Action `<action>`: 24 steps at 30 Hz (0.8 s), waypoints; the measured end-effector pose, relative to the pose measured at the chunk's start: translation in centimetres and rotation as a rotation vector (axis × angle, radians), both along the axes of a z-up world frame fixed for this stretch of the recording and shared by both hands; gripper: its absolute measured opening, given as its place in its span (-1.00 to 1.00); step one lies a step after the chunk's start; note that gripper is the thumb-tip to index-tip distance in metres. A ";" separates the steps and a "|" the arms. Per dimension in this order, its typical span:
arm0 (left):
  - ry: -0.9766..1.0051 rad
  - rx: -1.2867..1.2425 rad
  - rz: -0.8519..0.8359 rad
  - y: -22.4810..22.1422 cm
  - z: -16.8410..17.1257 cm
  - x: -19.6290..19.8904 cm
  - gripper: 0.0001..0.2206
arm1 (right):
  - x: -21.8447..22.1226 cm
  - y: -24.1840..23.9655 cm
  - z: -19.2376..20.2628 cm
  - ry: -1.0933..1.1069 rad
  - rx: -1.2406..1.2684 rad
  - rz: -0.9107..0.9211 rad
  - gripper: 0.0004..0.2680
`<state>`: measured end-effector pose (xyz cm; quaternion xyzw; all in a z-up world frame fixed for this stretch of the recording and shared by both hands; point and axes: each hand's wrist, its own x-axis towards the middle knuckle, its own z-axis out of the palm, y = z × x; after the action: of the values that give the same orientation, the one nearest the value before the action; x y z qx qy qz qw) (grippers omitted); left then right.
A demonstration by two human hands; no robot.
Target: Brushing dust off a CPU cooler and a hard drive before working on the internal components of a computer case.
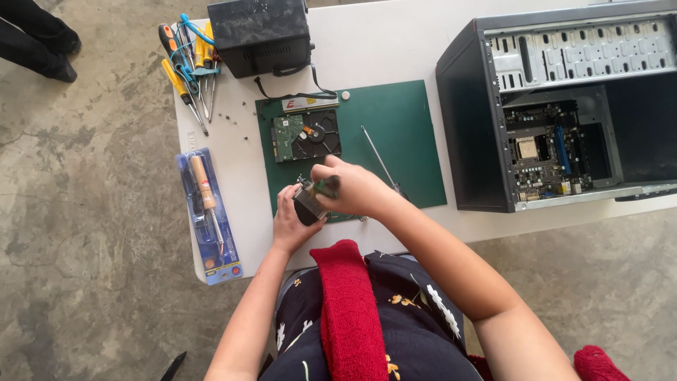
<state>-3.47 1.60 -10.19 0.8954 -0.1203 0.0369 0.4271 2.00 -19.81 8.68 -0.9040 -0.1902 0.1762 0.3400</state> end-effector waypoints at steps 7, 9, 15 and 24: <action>-0.053 -0.018 -0.002 0.1 -0.8 0.0 0.00 | 1.1 1.7 -1.4 -0.028 0.110 0.015 -0.83; -0.055 -0.006 0.001 0.0 -1.1 0.2 0.00 | 1.0 1.8 -2.2 -0.046 0.005 0.022 -0.87; 0.007 -0.046 0.016 -0.1 -0.2 0.0 0.00 | 1.7 2.1 0.4 -0.073 0.032 0.034 -0.83; 0.421 -0.327 0.131 0.7 2.8 0.1 -0.06 | 0.8 -0.7 3.6 -0.067 0.070 -0.188 -0.78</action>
<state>-3.34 2.35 -7.38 0.8085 0.0367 -0.1035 0.5782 2.82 -20.47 12.24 -0.9107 -0.1219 0.1065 0.3800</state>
